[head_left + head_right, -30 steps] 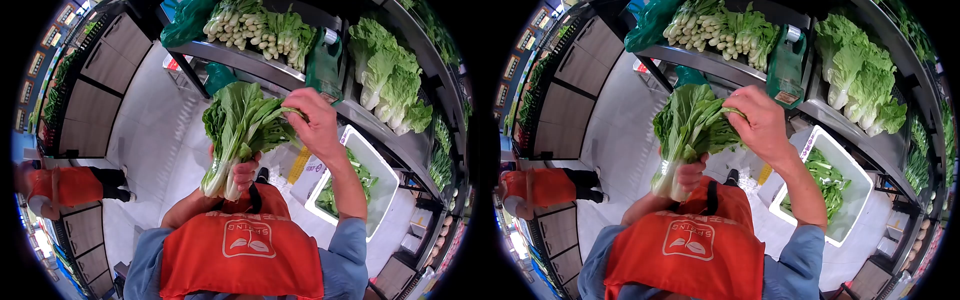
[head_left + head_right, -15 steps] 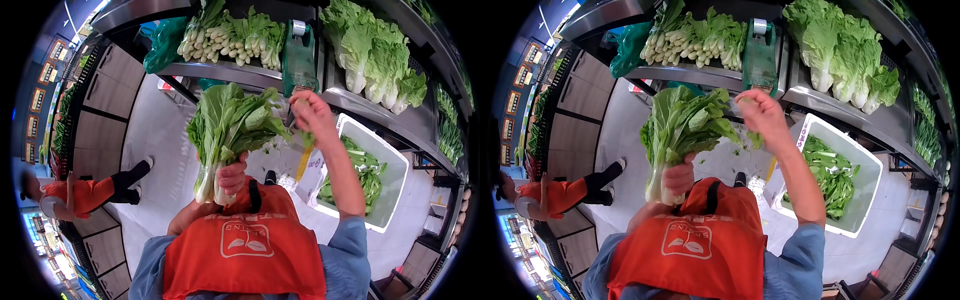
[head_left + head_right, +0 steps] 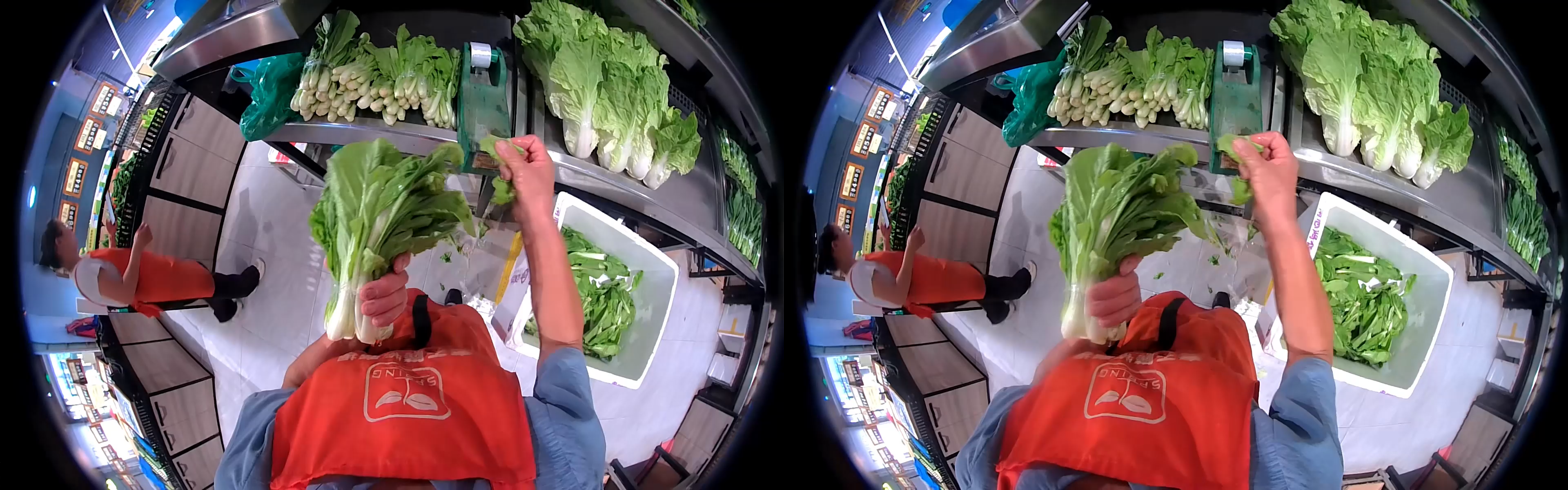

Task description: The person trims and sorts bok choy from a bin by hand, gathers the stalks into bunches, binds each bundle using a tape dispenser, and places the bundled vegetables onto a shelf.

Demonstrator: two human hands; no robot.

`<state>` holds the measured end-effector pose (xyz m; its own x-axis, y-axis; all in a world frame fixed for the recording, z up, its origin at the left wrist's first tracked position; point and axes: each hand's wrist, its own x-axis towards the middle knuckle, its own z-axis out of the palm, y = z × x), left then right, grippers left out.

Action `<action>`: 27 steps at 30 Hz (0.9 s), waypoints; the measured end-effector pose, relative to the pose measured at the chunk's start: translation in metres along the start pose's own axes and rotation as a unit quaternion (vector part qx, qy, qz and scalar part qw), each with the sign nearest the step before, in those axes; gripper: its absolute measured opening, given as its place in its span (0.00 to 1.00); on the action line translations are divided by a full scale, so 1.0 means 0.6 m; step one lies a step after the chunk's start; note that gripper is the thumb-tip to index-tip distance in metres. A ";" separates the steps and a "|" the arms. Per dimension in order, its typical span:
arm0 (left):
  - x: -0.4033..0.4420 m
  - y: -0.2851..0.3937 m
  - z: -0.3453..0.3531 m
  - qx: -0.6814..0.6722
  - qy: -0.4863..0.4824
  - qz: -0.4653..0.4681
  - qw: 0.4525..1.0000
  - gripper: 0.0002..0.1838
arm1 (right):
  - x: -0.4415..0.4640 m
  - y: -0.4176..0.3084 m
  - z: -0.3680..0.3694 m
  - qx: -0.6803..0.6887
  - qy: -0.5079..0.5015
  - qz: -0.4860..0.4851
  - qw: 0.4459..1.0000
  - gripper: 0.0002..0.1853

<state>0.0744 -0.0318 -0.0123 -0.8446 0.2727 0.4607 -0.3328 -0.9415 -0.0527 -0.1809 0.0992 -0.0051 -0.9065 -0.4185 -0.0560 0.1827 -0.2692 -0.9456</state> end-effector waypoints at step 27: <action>0.044 0.019 -0.012 -0.011 0.030 -0.005 0.999 0.49 | -0.040 -0.024 0.082 -0.115 -0.196 -0.175 0.958 0.10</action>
<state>0.0453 -0.0336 -0.0072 -0.8642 0.2943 0.4081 -0.3502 -0.9342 -0.0681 -0.1428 0.0706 0.0254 -0.6753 -0.6436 0.3600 -0.2361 -0.2738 -0.9324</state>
